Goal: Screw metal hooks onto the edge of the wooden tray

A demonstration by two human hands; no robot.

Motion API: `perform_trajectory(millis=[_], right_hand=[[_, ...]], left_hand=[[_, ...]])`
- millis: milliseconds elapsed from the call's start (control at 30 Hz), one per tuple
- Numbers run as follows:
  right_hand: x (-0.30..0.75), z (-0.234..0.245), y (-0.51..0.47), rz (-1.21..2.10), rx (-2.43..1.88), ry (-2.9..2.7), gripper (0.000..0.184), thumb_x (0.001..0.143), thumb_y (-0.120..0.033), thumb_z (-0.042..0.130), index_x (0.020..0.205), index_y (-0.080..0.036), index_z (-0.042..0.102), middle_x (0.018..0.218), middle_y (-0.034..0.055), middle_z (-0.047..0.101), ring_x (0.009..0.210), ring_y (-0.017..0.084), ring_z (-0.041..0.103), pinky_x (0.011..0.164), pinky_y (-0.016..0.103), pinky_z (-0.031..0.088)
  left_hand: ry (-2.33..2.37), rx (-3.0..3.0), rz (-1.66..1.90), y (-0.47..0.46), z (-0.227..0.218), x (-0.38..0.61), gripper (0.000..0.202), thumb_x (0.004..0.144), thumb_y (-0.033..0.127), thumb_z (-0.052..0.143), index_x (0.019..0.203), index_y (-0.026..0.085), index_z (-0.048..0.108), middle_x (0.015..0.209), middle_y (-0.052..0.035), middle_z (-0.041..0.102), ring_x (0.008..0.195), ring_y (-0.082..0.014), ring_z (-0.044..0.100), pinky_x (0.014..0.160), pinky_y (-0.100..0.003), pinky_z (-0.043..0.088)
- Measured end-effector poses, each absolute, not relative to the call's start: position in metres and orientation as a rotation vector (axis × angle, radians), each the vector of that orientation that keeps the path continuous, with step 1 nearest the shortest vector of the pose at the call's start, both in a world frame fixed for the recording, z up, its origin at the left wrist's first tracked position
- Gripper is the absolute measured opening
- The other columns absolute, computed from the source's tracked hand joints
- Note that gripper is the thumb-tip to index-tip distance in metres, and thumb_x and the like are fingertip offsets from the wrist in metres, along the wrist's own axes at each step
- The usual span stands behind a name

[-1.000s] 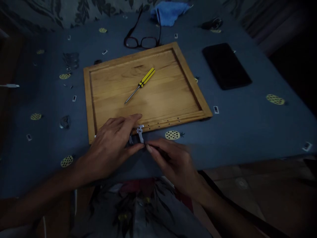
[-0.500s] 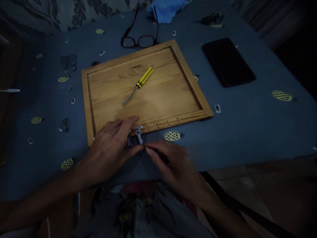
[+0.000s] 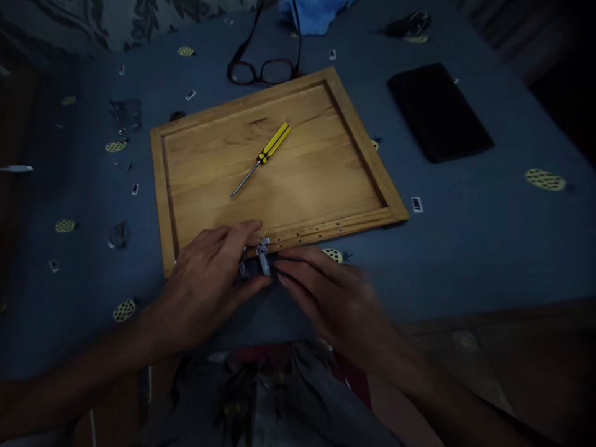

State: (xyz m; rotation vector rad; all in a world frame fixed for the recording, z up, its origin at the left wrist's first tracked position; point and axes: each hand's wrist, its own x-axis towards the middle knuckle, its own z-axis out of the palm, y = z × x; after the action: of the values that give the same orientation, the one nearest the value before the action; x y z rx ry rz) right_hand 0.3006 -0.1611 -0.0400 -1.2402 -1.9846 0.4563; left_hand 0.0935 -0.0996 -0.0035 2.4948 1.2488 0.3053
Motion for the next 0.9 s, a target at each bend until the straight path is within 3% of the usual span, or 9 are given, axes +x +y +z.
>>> perform_trajectory(millis=[167, 400, 667, 900], right_hand=[[0.315, -0.045, -0.153, 0.202, -1.081, -2.265, 0.031, 0.103, -0.009, 0.049, 0.132, -0.012, 0.058, 0.14, 0.0146, 0.068, 0.114, 0.022, 0.074, 0.084, 0.031, 0.065], [0.325, -0.043, -0.143, 0.242, -1.054, -2.432, 0.042, 0.101, -0.006, 0.042, 0.138, -0.018, 0.057, 0.151, 0.0112, 0.061, 0.104, 0.018, 0.077, 0.076, 0.028, 0.064], [0.324, -0.042, -0.137, 0.175, -0.975, -2.47, 0.033, 0.101, -0.005, 0.044, 0.127, -0.009, 0.063, 0.139, 0.0193, 0.068, 0.094, 0.023, 0.078, 0.071, 0.035, 0.065], [0.323, -0.044, -0.136, 0.112, -0.984, -2.502, 0.036, 0.103, -0.007, 0.036, 0.124, -0.013, 0.066, 0.139, 0.0168, 0.069, 0.086, 0.02, 0.077, 0.065, 0.032, 0.062]], left_hand=[[1.264, 2.47, 0.308, -0.1, -0.003, 0.095, 0.067, 0.082, 0.028, 0.082, 0.14, 0.026, 0.049, 0.125, -0.0063, 0.073, 0.118, -0.0299, 0.069, 0.097, -0.046, 0.059], [1.241, 2.467, 0.315, -0.101, -0.002, 0.095, 0.062, 0.086, 0.027, 0.077, 0.141, 0.026, 0.048, 0.126, -0.0064, 0.072, 0.118, -0.0274, 0.068, 0.098, -0.042, 0.058], [1.24, 2.495, 0.319, -0.1, -0.003, 0.094, 0.06, 0.087, 0.03, 0.077, 0.14, 0.025, 0.048, 0.128, -0.0077, 0.072, 0.117, -0.0287, 0.068, 0.096, -0.044, 0.059], [1.255, 2.475, 0.306, -0.099, -0.002, 0.095, 0.064, 0.084, 0.03, 0.082, 0.139, 0.025, 0.049, 0.124, -0.0066, 0.073, 0.117, -0.028, 0.068, 0.1, -0.043, 0.058]])
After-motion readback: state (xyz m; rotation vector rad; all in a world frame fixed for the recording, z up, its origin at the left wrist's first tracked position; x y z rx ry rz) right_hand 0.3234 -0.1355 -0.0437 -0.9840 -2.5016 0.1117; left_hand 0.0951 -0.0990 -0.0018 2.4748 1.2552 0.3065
